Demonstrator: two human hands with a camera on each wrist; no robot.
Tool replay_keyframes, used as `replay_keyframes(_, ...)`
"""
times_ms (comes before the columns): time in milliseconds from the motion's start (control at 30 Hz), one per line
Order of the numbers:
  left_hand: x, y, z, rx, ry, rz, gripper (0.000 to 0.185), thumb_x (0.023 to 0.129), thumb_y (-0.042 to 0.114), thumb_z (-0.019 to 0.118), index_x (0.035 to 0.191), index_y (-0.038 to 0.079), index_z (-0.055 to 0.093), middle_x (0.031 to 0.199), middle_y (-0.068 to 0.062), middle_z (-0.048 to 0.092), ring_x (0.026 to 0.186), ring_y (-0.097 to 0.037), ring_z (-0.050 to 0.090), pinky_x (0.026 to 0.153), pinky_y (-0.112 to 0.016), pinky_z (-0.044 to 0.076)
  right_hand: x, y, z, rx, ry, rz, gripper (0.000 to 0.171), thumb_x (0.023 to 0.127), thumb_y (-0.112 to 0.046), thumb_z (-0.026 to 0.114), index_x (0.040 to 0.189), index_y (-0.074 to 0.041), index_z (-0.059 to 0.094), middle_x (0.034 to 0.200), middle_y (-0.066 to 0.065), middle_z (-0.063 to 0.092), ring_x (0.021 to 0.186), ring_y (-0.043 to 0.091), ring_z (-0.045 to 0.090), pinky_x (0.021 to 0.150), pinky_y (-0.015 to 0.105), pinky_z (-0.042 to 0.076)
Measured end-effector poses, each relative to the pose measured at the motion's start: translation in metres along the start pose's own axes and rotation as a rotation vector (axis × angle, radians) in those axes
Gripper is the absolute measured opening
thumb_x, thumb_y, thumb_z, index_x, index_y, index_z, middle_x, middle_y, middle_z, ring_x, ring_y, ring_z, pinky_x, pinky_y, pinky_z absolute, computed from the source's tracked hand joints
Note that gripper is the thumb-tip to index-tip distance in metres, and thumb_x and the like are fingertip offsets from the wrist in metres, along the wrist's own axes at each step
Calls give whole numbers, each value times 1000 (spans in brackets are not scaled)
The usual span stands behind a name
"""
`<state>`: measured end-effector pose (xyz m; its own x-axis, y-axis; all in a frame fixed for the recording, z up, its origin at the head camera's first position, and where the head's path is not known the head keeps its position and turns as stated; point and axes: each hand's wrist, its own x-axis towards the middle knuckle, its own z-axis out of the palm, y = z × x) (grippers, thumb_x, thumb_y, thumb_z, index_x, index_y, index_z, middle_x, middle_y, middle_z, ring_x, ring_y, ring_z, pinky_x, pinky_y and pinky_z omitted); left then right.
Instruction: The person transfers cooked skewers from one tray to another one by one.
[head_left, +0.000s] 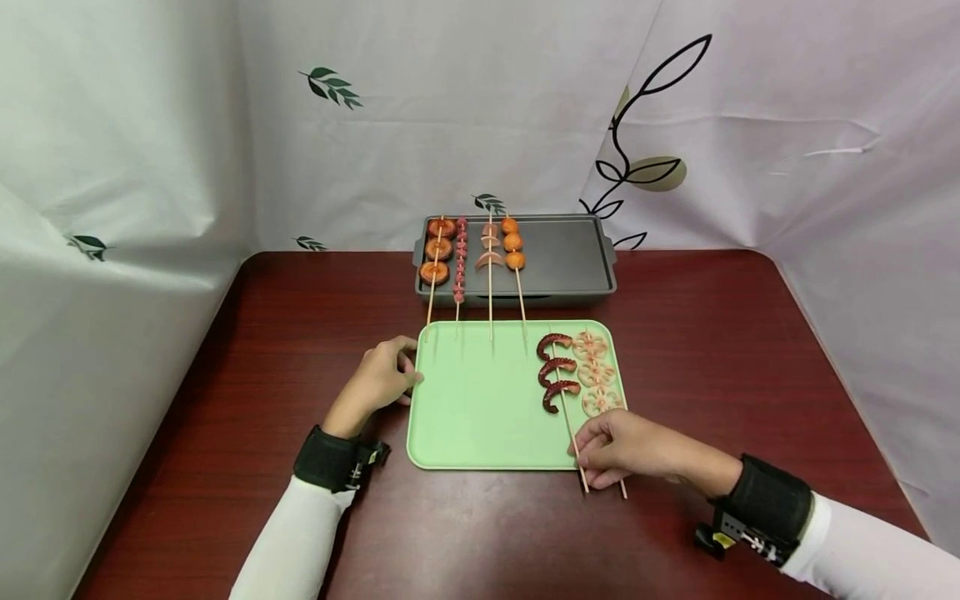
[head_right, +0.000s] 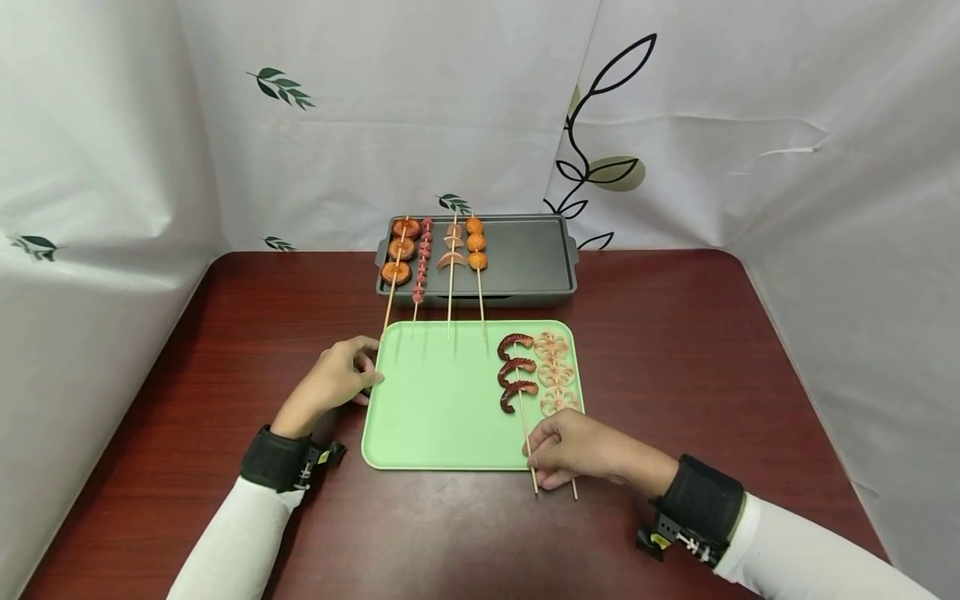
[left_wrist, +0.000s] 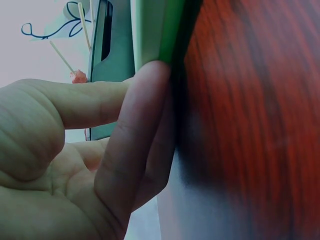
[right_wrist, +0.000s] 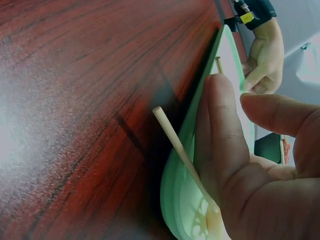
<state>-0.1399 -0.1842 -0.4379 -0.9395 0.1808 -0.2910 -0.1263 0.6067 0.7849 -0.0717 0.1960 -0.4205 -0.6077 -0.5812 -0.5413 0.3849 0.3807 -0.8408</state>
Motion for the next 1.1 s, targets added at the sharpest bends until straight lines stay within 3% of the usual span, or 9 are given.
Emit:
replay_keyframes(300,1,0,0,2,0,7,55,95,-2,68,146,-4,49,88,-16,61,62,-21,64,55,-34,63,-2,-7,-1,-131,-3,1,26,97,-3,59,117,13,65,87,11,67,72,15,66,64,30,66)
replay_keyframes(533,1,-1,0,1,3,8,54,95,-2,68,146,-4,49,88,-16,61,62,-21,65,55,-34,63,-7,-14,-3,-213,-1,-10,38,97,-3,58,129,18,59,94,16,70,75,18,69,67,33,67)
replay_keyframes(767,1,-2,1,-1,7,10,54,94,-2,68,145,-5,50,89,-16,61,62,-21,65,54,-34,63,-12,-23,-9,-340,39,-75,36,99,-9,60,127,14,63,93,13,70,77,22,72,65,30,65)
replay_keyframes(900,1,-2,1,1,9,10,53,94,-2,69,144,-5,50,89,-16,61,62,-21,65,54,-34,63,-15,-32,-15,-498,109,-181,30,99,-13,63,123,5,67,98,8,72,82,13,70,66,26,62)
replay_keyframes(1100,0,0,0,4,7,7,53,94,-2,68,145,-4,50,89,-16,60,62,-21,64,54,-34,63,-18,-41,-21,-744,323,-352,23,99,-13,69,119,-5,70,107,1,73,91,5,68,75,24,60)
